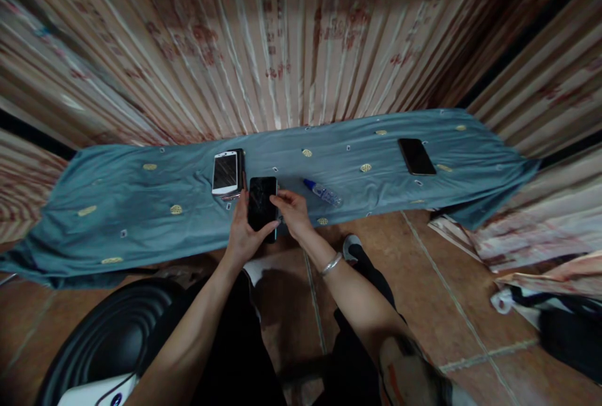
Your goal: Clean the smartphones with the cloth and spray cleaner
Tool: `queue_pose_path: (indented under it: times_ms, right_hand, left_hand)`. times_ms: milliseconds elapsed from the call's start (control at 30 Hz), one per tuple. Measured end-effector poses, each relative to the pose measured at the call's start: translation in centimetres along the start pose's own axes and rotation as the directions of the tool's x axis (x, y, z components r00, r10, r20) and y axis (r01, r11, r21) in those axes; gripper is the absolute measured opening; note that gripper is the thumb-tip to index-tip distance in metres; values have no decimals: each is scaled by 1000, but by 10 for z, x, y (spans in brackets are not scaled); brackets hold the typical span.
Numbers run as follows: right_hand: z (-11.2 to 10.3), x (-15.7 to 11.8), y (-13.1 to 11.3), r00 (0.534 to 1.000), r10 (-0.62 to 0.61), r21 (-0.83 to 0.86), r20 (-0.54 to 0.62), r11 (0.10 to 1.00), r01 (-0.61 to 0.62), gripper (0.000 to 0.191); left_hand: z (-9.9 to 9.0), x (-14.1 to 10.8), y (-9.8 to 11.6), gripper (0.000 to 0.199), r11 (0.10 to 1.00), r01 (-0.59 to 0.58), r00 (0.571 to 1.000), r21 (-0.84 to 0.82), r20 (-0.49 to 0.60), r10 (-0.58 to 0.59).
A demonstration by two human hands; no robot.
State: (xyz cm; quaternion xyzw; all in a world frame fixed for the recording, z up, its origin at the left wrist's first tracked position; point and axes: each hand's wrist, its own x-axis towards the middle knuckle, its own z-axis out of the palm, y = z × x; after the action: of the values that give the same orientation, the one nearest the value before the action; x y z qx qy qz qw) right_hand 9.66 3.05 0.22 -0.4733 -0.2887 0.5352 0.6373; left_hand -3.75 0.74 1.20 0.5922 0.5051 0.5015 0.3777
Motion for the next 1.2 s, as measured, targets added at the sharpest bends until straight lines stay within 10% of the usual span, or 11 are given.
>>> queue_pose_path:
  times_ms: [267,533,933,1200]
  right_hand:
    - [4,1,6,999,-50,-67,13,996,51,22]
    - [4,-10,6,960,-224,-273,167,925,263,23]
    - [-7,-23,-5,691,-442,-533,572,440,723,44]
    - [-19,-8,-10,686,-467,-606,558,335,721,46]
  left_hand:
    - [4,1,-11,109,996,-23,999,86,34,20]
    - [3,3,-4,94,882,277,956,-381,18,-293]
    - [2,3,9,79,620,520,828,-587,168,-535]
    - [1,-7,17,85,639,581,809,-504,272,-521]
